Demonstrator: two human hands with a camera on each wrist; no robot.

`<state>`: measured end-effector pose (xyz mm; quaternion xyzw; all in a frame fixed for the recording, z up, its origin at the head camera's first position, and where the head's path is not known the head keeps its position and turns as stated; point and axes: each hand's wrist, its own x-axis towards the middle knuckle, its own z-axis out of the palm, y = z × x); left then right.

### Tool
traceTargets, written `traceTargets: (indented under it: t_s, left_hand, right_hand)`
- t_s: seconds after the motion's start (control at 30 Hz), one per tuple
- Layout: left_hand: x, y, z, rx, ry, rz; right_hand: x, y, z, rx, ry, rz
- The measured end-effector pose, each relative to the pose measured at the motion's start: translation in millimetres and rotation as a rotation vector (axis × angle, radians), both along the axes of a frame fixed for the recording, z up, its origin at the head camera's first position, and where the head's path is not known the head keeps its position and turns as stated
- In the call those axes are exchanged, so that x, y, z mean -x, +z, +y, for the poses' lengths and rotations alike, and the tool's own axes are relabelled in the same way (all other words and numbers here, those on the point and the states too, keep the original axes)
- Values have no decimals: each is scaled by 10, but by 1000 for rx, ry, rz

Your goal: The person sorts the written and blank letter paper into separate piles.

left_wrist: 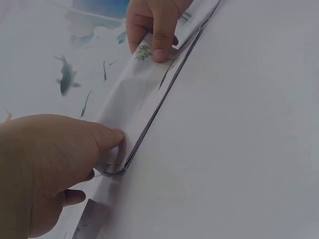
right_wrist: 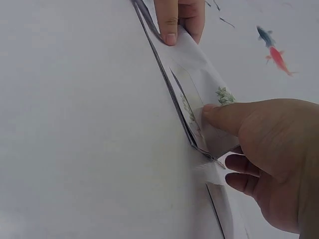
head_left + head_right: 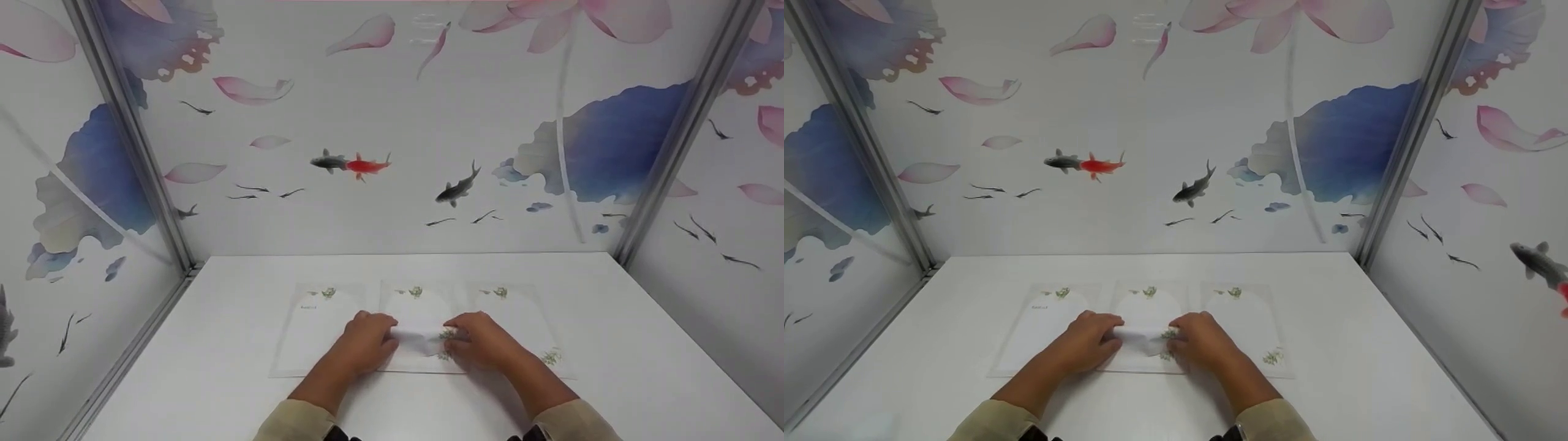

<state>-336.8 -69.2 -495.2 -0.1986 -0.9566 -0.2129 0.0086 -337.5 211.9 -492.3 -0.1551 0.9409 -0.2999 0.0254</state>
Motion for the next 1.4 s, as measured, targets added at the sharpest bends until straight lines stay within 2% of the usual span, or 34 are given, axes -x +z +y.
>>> traceTargets:
  t_s: [0.1,0.3,0.43,0.53,0.67,0.83,0.97,1.1,1.2,1.4]
  left_hand:
    - [3,15,-6,-27,3,-37]
    - [26,36,12,-117,54,-124]
    - [36,36,60,-203,125,-147]
    - [40,31,102,-299,221,-164]
    - [40,26,143,-415,322,-177]
    - [36,43,177,-477,367,-184]
    - [31,70,218,-502,372,-188]
    - [25,94,288,-521,348,-208]
    - [20,98,352,-547,305,-201]
    - [21,81,529,-588,202,-119]
  right_hand:
    - [-6,31,1,24,-42,-44]
    - [4,79,-9,85,-134,-42]
    - [-7,97,-17,194,-267,-76]
    - [-9,88,-20,291,-357,-119]
    - [10,79,-25,383,-399,-140]
    - [21,99,-23,458,-432,-160]
    - [24,124,23,487,-443,-185]
    - [25,157,139,503,-444,-188]
    - [16,178,274,522,-444,-196]
    - [-42,189,612,593,-453,-248]
